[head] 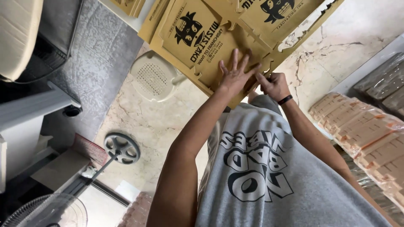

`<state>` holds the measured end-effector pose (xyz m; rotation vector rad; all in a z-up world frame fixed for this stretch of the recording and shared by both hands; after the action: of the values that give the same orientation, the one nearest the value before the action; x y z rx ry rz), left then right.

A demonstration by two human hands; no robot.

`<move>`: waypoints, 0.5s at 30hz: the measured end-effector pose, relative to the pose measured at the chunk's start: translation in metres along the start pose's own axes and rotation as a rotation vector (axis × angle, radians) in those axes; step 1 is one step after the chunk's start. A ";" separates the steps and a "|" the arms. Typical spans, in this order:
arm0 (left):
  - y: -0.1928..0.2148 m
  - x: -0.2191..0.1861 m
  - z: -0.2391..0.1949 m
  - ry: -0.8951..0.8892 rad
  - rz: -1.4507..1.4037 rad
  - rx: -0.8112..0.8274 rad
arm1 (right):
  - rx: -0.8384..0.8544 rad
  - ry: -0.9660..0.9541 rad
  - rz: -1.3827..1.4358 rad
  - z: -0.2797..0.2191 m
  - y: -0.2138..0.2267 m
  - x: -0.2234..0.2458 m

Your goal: The person is stripping waste cardboard from die-cut sheets and folding them into pizza boxes.

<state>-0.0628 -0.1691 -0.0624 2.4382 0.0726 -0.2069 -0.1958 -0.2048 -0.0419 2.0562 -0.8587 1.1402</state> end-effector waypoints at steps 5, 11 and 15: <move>0.025 -0.004 -0.020 -0.024 -0.023 0.014 | 0.061 -0.382 0.184 -0.010 -0.002 -0.005; 0.042 -0.004 -0.044 -0.139 -0.003 0.008 | 0.166 -0.447 0.172 -0.048 -0.068 -0.005; 0.024 -0.005 -0.053 -0.162 0.108 0.033 | 0.031 -0.379 0.008 -0.044 -0.076 -0.042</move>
<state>-0.0584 -0.1540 -0.0063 2.4409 -0.1348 -0.3589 -0.1742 -0.1162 -0.0754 2.3372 -1.0317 0.7803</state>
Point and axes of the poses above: each hand's wrist, its own z-axis towards the middle knuckle, its own y-axis out of the back of the hand, x = y × z, the point moved 9 cm from there along z, towards the middle knuckle, and after that the axes turned 5 degrees about y, right-handed, at the moved point
